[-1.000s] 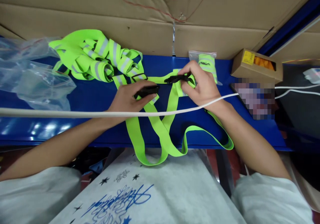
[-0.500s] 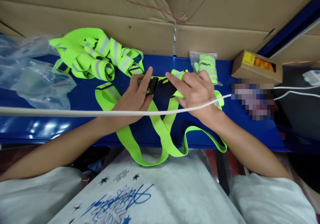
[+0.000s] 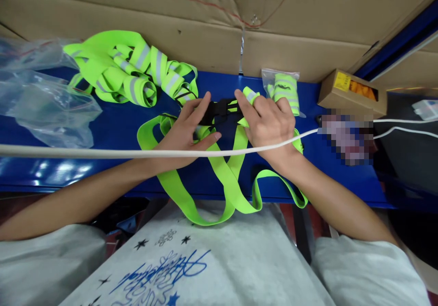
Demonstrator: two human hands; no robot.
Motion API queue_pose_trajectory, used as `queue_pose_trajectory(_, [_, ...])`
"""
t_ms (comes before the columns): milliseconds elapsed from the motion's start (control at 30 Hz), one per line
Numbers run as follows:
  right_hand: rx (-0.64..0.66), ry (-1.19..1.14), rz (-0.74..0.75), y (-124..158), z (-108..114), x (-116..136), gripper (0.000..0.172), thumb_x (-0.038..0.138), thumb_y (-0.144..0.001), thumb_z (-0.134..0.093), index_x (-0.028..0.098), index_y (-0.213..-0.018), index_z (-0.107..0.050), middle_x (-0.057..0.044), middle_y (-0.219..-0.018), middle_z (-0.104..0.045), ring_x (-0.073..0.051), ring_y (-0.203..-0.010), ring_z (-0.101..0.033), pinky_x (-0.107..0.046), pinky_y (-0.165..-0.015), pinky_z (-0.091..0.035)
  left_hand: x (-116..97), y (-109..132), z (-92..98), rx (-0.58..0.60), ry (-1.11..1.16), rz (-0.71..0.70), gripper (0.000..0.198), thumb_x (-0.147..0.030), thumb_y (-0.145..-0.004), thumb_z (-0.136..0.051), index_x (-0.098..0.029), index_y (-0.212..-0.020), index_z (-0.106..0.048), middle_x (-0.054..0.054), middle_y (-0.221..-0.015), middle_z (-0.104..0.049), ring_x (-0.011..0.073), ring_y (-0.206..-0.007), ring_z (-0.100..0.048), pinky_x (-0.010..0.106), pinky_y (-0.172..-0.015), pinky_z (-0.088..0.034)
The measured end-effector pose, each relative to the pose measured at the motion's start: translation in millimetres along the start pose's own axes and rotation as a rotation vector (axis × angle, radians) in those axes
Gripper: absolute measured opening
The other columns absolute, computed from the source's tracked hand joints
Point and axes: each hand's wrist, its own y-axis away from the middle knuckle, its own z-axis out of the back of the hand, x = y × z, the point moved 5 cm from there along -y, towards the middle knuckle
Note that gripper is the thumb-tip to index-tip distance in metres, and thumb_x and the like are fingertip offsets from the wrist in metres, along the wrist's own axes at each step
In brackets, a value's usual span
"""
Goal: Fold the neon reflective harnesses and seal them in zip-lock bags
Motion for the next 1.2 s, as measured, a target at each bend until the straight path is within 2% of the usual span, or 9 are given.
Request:
queue_pose_trajectory(233, [0.083, -0.179, -0.097, 0, -4, -11, 0.062, 0.022, -0.097, -0.063, 0.033, -0.157, -0.058, -0.007, -0.094, -0.061, -0.029, -0.095, -0.065, -0.047, -0.092, -0.051, -7, 0, 6.6, -0.021, 0.033, -0.021, 0.075, -0.046, -0.105, -0.063, -0.03, -0.172, -0.032, 0.013, -0.168, -0.043, 0.0329, -0.157, -0.043, 0.05, -0.132, -0.042])
queue_pose_trajectory(467, [0.175, -0.213, -0.009, 3, -9, 6, 0.068, 0.028, -0.099, -0.063, 0.026, -0.166, -0.047, -0.012, -0.106, -0.067, -0.033, -0.102, -0.068, -0.049, -0.095, -0.055, -17, -1, 16.1, -0.087, -0.03, -0.085, 0.06, -0.04, -0.105, -0.065, -0.027, -0.162, -0.05, 0.012, -0.162, -0.052, 0.0305, -0.151, -0.052, 0.048, -0.13, -0.045])
queue_pose_trajectory(733, [0.247, -0.486, 0.026, -3, -7, 9, 0.079, 0.058, -0.102, -0.063, 0.03, -0.171, -0.036, -0.008, -0.117, -0.076, -0.027, -0.1, -0.074, -0.043, -0.092, -0.061, -26, -5, 42.8, -0.237, -0.174, -0.206, 0.054, -0.041, -0.103, -0.071, -0.03, -0.153, -0.055, 0.012, -0.156, -0.057, 0.0329, -0.148, -0.055, 0.057, -0.125, -0.047])
queue_pose_trajectory(867, [0.032, -0.549, -0.16, -8, 15, -13, 0.046, 0.047, -0.112, -0.046, 0.031, -0.152, -0.062, 0.0, -0.081, -0.072, -0.019, -0.07, -0.071, -0.036, -0.076, -0.06, -28, -9, 54.4, -0.209, -0.285, -0.264, 0.06, -0.047, -0.1, -0.075, -0.034, -0.152, -0.051, 0.009, -0.152, -0.064, 0.0389, -0.141, -0.06, 0.069, -0.117, -0.041])
queue_pose_trajectory(933, [-0.09, -0.523, -0.246, -11, 22, -24, 0.039, 0.049, -0.112, -0.048, 0.031, -0.137, -0.071, -0.004, -0.09, -0.074, -0.021, -0.082, -0.074, -0.039, -0.083, -0.061, -33, -12, 57.0, -0.154, -0.292, -0.333, 0.063, -0.049, -0.098, -0.077, -0.032, -0.152, -0.049, 0.01, -0.149, -0.067, 0.0392, -0.137, -0.063, 0.068, -0.115, -0.042])
queue_pose_trajectory(1000, [-0.103, -0.597, -0.192, -20, 21, -27, 0.04, 0.056, -0.105, -0.059, 0.029, -0.132, -0.073, -0.008, -0.114, -0.076, -0.027, -0.108, -0.074, -0.045, -0.1, -0.059, -40, -17, 60.3, -0.109, -0.294, -0.391, 0.064, -0.05, -0.098, -0.078, -0.032, -0.152, -0.049, 0.011, -0.148, -0.067, 0.0375, -0.137, -0.063, 0.065, -0.115, -0.043])
queue_pose_trajectory(1067, [0.032, -0.781, -0.073, -33, 10, -26, 0.046, 0.062, -0.097, -0.071, 0.026, -0.125, -0.075, -0.008, -0.12, -0.075, -0.028, -0.115, -0.072, -0.047, -0.104, -0.059, -47, -26, 66.1, -0.074, -0.291, -0.43, 0.061, -0.049, -0.098, -0.079, -0.031, -0.149, -0.051, 0.011, -0.147, -0.066, 0.0365, -0.14, -0.062, 0.065, -0.119, -0.042])
queue_pose_trajectory(1133, [0.249, -0.937, -0.025, -47, -3, -25, 0.045, 0.065, -0.09, -0.078, 0.023, -0.106, -0.078, -0.003, -0.1, -0.077, -0.023, -0.096, -0.073, -0.041, -0.089, -0.062, -53, -42, 73.9, 0.014, -0.206, -0.451, 0.068, -0.052, -0.095, -0.082, -0.03, -0.151, -0.05, 0.011, -0.152, -0.061, 0.0351, -0.141, -0.06, 0.064, -0.123, -0.042])
queue_pose_trajectory(1200, [0.41, -0.979, -0.052, -64, -9, -28, 0.043, 0.062, -0.085, -0.084, 0.02, -0.088, -0.077, 0.002, -0.078, -0.07, -0.015, -0.075, -0.065, -0.031, -0.069, -0.057, -58, -64, 81.7, 0.205, -0.041, -0.456, 0.088, -0.057, -0.092, -0.081, -0.028, -0.162, -0.036, 0.011, -0.166, -0.043, 0.0323, -0.142, -0.061, 0.057, -0.12, -0.049])
